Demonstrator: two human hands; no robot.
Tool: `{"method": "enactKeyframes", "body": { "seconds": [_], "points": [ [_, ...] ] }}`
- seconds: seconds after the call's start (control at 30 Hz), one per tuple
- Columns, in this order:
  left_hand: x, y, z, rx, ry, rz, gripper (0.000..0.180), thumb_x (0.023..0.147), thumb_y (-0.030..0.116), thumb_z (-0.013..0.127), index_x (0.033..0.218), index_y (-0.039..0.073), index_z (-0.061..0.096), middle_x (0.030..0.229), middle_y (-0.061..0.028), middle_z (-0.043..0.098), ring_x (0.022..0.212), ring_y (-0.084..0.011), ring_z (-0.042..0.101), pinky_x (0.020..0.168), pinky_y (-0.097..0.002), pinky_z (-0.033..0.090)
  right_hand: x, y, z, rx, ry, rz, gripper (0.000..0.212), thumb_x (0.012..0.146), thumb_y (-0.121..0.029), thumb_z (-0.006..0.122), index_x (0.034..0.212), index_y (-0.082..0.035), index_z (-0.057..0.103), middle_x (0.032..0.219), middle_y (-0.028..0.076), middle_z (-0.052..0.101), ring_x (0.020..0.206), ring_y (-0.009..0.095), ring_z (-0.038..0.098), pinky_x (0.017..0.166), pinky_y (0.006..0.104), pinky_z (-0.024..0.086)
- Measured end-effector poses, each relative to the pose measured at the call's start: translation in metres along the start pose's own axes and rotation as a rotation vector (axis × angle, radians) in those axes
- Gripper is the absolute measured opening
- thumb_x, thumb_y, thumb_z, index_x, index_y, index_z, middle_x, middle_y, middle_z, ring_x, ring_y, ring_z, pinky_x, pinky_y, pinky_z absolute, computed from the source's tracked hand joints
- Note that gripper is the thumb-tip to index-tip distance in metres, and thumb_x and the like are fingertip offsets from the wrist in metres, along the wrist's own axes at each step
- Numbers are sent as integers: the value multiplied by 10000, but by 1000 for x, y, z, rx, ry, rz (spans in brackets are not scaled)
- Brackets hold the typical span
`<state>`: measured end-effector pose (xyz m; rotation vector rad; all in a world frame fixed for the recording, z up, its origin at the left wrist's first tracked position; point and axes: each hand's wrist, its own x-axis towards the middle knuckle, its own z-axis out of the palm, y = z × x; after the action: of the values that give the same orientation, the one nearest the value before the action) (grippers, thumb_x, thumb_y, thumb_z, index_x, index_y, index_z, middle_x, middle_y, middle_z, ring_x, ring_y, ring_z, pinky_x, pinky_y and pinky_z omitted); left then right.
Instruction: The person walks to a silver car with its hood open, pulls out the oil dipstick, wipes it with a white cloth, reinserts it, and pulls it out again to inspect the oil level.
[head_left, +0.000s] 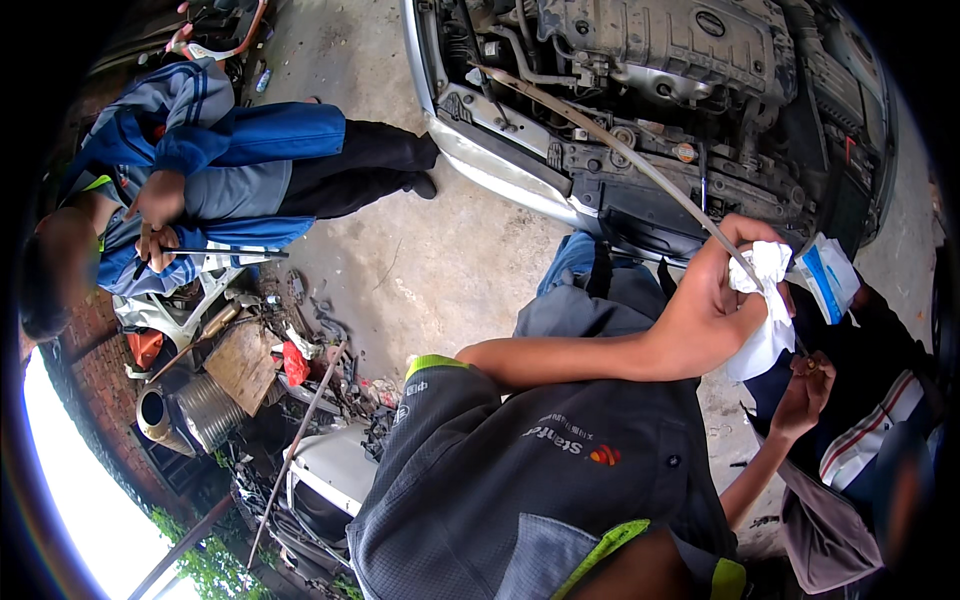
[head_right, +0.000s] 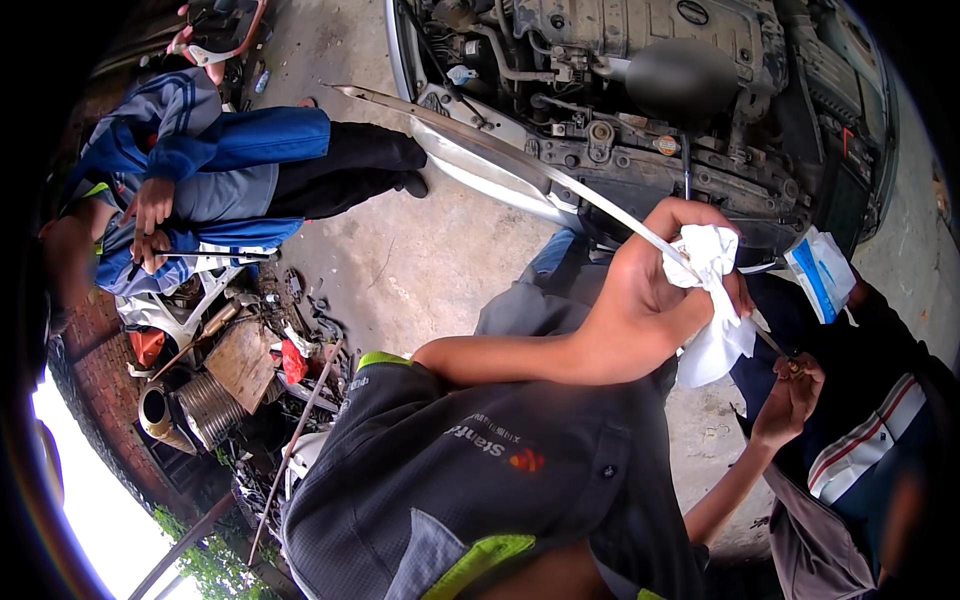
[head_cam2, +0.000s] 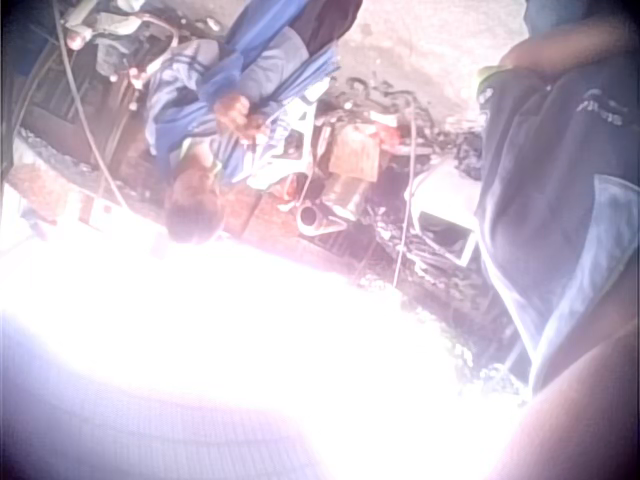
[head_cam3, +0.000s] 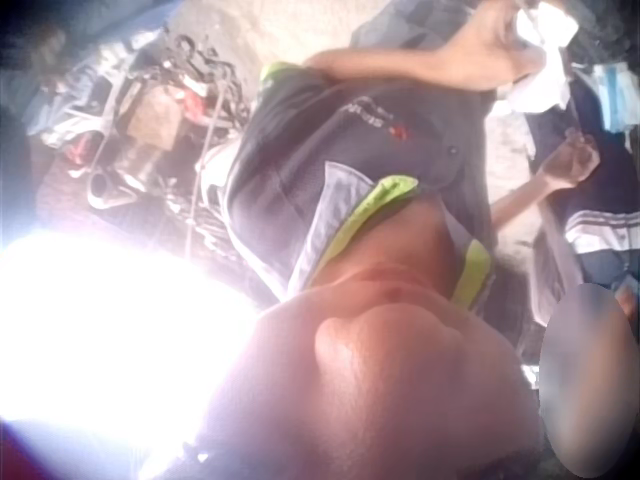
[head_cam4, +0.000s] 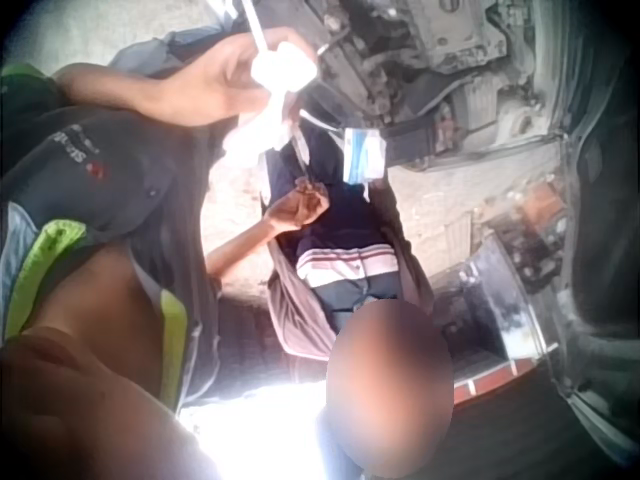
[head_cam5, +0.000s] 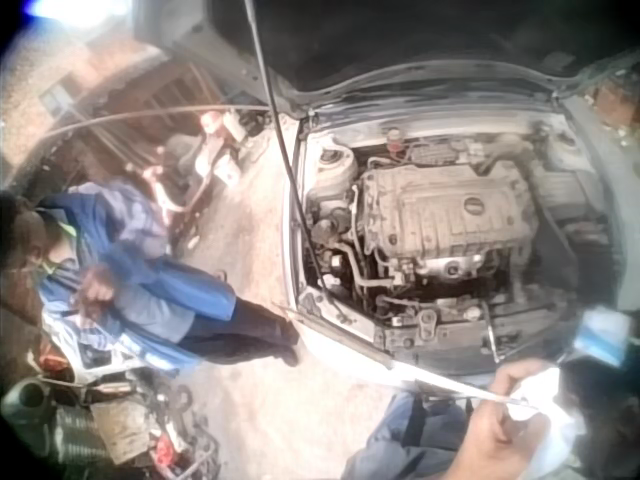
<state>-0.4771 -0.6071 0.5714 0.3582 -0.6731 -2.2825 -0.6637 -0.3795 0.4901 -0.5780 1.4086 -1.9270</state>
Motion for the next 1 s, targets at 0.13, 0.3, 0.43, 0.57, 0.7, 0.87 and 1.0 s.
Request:
{"method": "enactKeyframes", "body": {
  "seconds": [0.13, 0.3, 0.43, 0.57, 0.7, 0.87, 1.0],
  "points": [
    [0, -1, -1, 4, 5, 10, 409, 757, -149, 408, 1139, -13, 351, 840, -102, 540, 825, -179, 584, 759, -309, 468, 0, 2, 5, -30, 69, -12, 296, 732, -24, 468, 1027, -31, 485, 918, 73, 427, 774, 141, 392, 748, 301, 318],
    [0, 1, -1, 12, -1, 10, 403, 761, -145, 408, 1137, -11, 352, 841, -100, 539, 826, -179, 584, 759, -310, 468, 0, 4, 3, -39, 53, -43, 285, 751, 1, 459, 1031, -39, 494, 945, 65, 434, 806, 140, 416, 759, 301, 322],
    [-1, 1, -1, 27, 1, 6, 391, 766, -139, 412, 1131, -11, 354, 838, -99, 538, 824, -180, 584, 756, -311, 470, 0, 7, 9, -84, 149, -51, 294, 733, -2, 474, 1022, -51, 498, 951, 60, 455, 806, 139, 418, 756, 300, 329],
    [0, -2, -1, 30, -3, 14, 381, 772, -132, 416, 1127, -6, 357, 845, -97, 538, 823, -184, 586, 754, -315, 471, 0, 8, 3, -112, 132, -39, 271, 755, -31, 484, 1025, -43, 494, 974, 65, 462, 813, 141, 431, 767, 306, 337],
    [-2, -4, -1, -1, 25, 0, 385, 787, -114, 447, 1143, 3, 357, 861, -93, 540, 833, -187, 588, 756, -313, 467, -8, 13, -13, -114, 15, -60, 495, 728, -369, 624, 1061, -29, 487, 1034, 72, 472, 810, 147, 441, 769, 306, 358],
    [-1, 0, -2, 29, 2, 9, 389, 817, -81, 497, 1166, 18, 357, 875, -94, 564, 819, -177, 602, 745, -305, 477, -5, 13, 10, -133, 131, 69, 433, 726, -275, 626, 1019, -9, 451, 894, 55, 440, 670, 130, 406, 652, 290, 369],
    [0, 7, -3, 58, 0, -98, 403, 815, -97, 464, 1179, 34, 352, 810, -115, 597, 800, -191, 622, 704, -283, 480, -12, 13, 10, 262, 25, 396, 277, 639, -116, 551, 861, -26, 413, 772, 50, 386, 520, 88, 343, 480, 199, 289]
  ]
}}
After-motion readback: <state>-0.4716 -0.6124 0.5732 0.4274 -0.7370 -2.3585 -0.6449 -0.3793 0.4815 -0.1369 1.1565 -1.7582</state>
